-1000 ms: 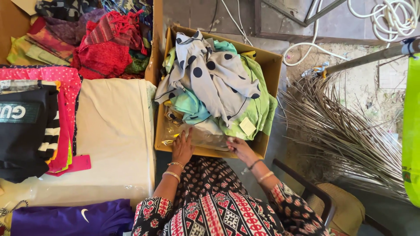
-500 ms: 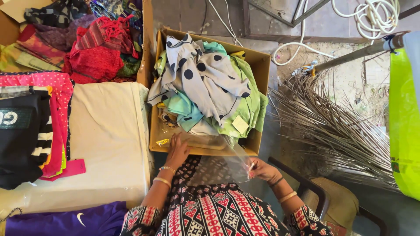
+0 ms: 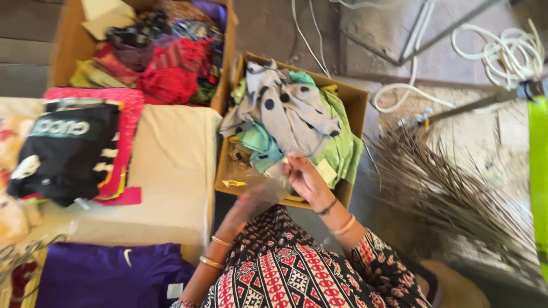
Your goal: The person sorts through various clothing items on a table and in a cardboard box. They pick up a purple t-shirt, place it into a clear plastic bag, and seal the bag.
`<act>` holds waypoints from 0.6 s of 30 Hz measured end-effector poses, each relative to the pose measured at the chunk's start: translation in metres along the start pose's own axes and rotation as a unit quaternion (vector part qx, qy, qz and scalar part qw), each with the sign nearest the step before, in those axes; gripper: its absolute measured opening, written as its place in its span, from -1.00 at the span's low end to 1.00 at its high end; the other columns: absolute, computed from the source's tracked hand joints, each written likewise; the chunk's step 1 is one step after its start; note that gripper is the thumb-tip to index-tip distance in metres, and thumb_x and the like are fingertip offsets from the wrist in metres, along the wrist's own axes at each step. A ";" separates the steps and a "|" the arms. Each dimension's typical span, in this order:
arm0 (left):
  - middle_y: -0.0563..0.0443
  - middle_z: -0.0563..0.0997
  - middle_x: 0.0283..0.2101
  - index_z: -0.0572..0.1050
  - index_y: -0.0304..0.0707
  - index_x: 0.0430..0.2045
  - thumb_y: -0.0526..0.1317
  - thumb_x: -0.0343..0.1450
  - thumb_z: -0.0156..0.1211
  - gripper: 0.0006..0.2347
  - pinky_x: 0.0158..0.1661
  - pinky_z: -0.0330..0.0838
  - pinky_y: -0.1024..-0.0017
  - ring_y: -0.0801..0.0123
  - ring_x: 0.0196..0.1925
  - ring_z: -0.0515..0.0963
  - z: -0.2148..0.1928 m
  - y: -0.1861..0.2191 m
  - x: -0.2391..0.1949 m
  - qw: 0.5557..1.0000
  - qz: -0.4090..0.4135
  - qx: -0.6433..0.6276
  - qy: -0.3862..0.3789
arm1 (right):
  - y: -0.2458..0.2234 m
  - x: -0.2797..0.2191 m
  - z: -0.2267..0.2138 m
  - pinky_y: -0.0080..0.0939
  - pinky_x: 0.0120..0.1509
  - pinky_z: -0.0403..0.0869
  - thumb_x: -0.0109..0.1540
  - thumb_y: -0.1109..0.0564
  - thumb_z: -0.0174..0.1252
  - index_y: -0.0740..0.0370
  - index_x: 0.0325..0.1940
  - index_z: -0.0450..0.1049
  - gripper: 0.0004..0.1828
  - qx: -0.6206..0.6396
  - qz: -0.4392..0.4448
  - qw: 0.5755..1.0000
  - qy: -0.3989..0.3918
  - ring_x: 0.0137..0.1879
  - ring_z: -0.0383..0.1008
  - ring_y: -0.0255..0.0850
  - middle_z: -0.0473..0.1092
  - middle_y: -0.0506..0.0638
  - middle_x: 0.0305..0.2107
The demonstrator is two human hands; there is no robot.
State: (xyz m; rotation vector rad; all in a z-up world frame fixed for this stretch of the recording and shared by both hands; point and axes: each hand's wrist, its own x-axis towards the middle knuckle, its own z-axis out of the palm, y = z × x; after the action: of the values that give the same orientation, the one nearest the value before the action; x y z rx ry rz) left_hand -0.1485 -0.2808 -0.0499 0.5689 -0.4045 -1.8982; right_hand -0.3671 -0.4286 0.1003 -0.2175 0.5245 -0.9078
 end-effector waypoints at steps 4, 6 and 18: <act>-0.25 0.28 0.46 0.18 -0.21 0.47 0.23 0.42 0.12 -0.25 0.46 -0.02 0.14 0.06 0.51 0.22 0.100 0.117 -0.045 0.984 0.156 -0.014 -0.081 | 0.019 0.049 0.055 -0.29 -0.03 0.52 0.36 0.26 0.20 0.20 -0.25 0.38 -0.86 0.020 0.023 0.998 -0.055 -0.20 0.46 -0.25 0.39 -0.05 -0.36; -0.14 0.31 0.40 0.12 -0.10 0.44 0.03 0.34 0.28 -0.26 0.37 0.10 0.21 0.20 0.47 0.25 0.118 0.145 -0.070 0.967 0.213 0.120 -0.073 | 0.036 0.064 0.086 -0.31 -0.01 0.52 0.36 0.24 0.19 0.21 -0.17 0.43 -0.94 -0.002 0.030 0.997 -0.067 -0.18 0.48 -0.25 0.42 -0.05 -0.34; -0.08 0.65 -0.37 0.59 -0.44 -0.09 -0.31 0.50 0.21 -0.82 -0.38 0.57 0.45 0.38 -0.40 0.65 -0.061 0.155 -0.256 0.782 0.390 0.137 0.467 | 0.184 0.169 0.107 -0.10 0.23 0.43 0.38 -0.09 0.13 0.13 0.23 0.39 -0.59 -0.323 0.143 0.907 -0.230 0.12 0.43 -0.18 0.44 0.01 0.01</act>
State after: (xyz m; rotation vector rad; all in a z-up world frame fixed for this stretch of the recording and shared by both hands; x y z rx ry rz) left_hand 0.0868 -0.1033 0.0322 1.2239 -0.1871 -0.6074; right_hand -0.0994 -0.4556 0.0619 -0.9124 0.3844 -0.3441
